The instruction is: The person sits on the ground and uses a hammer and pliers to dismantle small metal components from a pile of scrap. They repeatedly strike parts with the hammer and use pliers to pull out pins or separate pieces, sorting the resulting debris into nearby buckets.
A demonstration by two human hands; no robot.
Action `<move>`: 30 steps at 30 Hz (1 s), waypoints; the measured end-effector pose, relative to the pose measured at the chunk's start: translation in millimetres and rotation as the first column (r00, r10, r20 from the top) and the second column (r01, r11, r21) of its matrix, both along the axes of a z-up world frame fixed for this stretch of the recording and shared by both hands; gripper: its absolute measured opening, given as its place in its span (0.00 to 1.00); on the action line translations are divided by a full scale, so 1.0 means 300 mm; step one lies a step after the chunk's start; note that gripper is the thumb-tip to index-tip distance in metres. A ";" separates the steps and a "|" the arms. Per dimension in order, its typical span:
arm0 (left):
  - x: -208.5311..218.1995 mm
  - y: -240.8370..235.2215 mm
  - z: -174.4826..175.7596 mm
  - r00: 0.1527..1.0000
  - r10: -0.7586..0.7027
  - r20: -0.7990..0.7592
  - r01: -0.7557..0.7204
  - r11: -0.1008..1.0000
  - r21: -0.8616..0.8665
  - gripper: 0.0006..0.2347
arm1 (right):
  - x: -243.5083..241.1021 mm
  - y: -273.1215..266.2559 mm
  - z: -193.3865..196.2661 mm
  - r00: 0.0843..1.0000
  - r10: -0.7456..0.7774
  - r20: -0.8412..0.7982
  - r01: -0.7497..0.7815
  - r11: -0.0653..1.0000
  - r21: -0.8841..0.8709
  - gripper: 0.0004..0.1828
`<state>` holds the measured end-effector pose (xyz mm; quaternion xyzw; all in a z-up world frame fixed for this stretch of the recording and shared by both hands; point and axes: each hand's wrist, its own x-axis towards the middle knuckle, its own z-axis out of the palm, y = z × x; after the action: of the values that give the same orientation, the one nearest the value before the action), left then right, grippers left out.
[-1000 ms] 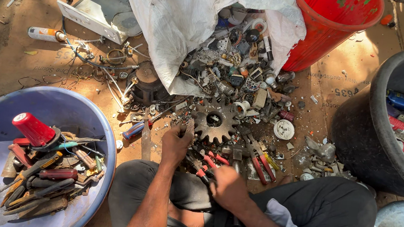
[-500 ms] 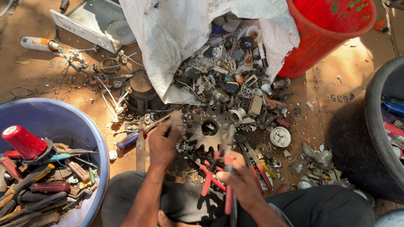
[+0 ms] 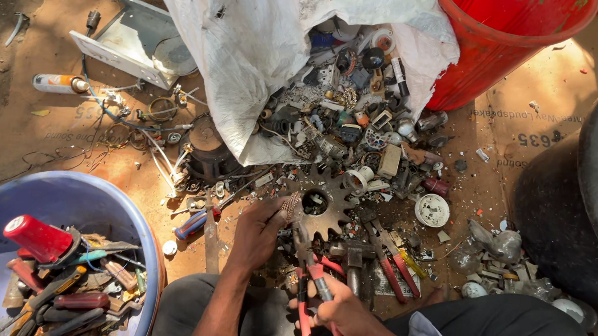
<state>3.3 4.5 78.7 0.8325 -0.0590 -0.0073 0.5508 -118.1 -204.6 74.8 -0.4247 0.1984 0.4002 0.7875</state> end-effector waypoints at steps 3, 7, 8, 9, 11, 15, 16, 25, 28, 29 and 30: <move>-0.007 -0.004 -0.004 0.998 -0.027 -0.053 0.027 1.000 -0.014 0.15 | 0.021 0.003 0.018 1.000 0.010 0.030 -0.011 1.000 0.028 0.46; -0.016 0.007 -0.001 0.998 -0.038 -0.057 0.036 0.999 -0.041 0.14 | 0.033 0.005 0.039 1.000 0.001 -0.024 0.000 1.000 0.031 0.47; -0.014 0.005 0.002 0.998 -0.037 -0.059 0.035 0.999 -0.023 0.14 | 0.036 -0.001 0.044 0.999 -0.007 -0.046 0.009 0.999 0.043 0.47; -0.011 0.002 0.005 0.997 -0.035 -0.062 0.035 0.999 -0.005 0.14 | 0.037 -0.007 0.048 0.998 -0.015 -0.068 0.019 0.998 0.054 0.47; -0.008 0.002 0.015 1.000 -0.026 -0.011 0.027 0.998 0.060 0.14 | 0.036 -0.006 0.053 0.997 -0.016 -0.074 0.021 0.997 0.075 0.46; -0.012 0.002 0.029 0.999 -0.001 -0.034 0.005 0.994 0.110 0.15 | 0.035 -0.010 0.053 0.999 0.031 -0.021 -0.028 0.994 0.102 0.44; -0.013 0.001 0.032 0.999 -0.002 -0.035 0.006 0.994 0.111 0.15 | 0.036 -0.010 0.052 0.999 0.047 -0.008 -0.046 0.993 0.106 0.43; -0.013 -0.004 0.031 1.000 -0.025 -0.018 0.027 0.992 0.126 0.15 | 0.044 0.003 0.068 0.990 -0.027 -0.139 0.042 0.993 0.106 0.41; -0.013 -0.005 0.025 0.999 -0.032 -0.020 0.034 0.992 0.119 0.15 | 0.048 0.005 0.083 0.988 -0.040 -0.152 0.056 0.993 0.107 0.41; -0.013 -0.006 0.023 0.999 -0.028 -0.029 0.032 0.992 0.122 0.15 | 0.051 0.006 0.088 0.986 -0.049 -0.158 0.070 0.989 0.132 0.42; -0.014 -0.007 0.022 0.999 -0.025 -0.039 0.030 0.992 0.125 0.15 | 0.052 0.006 0.094 0.985 -0.059 -0.164 0.085 0.984 0.157 0.42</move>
<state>-0.8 2.4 85.2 0.8643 -0.0596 -0.0340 0.4984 -102.4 -202.9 102.9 -0.3180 0.2421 0.4189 0.8154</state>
